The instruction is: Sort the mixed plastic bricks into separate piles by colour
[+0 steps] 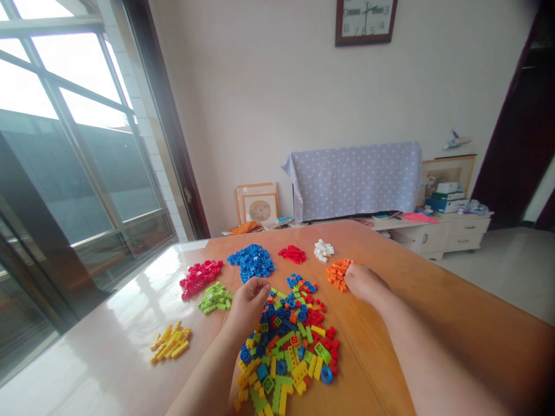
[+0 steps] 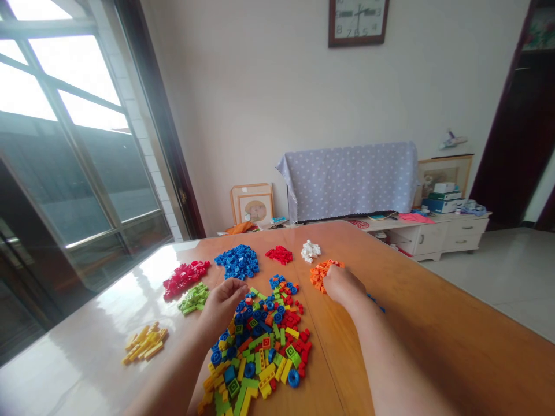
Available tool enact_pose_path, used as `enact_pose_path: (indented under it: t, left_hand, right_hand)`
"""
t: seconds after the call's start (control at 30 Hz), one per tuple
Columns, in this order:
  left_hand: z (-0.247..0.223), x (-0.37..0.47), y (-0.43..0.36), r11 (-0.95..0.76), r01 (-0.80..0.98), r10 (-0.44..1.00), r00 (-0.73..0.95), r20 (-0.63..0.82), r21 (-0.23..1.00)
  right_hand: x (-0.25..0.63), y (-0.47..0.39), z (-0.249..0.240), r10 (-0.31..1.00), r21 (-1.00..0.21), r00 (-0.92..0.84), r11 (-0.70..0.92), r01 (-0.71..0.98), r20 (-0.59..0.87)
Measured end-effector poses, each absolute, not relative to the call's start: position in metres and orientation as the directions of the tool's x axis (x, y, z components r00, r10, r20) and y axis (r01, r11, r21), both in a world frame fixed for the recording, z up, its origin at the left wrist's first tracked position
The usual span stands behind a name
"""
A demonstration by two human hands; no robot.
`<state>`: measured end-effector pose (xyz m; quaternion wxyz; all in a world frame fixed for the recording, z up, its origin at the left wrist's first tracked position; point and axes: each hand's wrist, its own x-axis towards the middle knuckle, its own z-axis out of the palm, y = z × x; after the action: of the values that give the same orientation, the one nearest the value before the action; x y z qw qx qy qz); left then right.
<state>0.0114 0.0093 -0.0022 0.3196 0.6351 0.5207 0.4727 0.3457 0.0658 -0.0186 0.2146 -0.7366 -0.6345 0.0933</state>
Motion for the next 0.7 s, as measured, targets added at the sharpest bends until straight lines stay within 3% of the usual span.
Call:
enact_pose_path:
  t: [0.13,0.43,0.7]
  left_hand:
    - [-0.003,0.009,0.011,-0.257,0.476,0.956,-0.004,0.294,0.841]
    - [-0.016,0.003,0.019,-0.210,0.673,0.958,-0.004,0.287,0.709]
    - [-0.014,0.004,0.013,-0.293,0.745,0.938,0.103,0.330,0.600]
  right_hand:
    - [0.335,0.058,-0.011,0.969,-0.407,0.203,-0.131,0.904,0.140]
    - [0.286,0.032,-0.005,0.978,-0.499,-0.093,0.175,0.849,0.185]
    - [0.254,0.006,0.003,0.952,-0.500,-0.266,0.304,0.811,0.149]
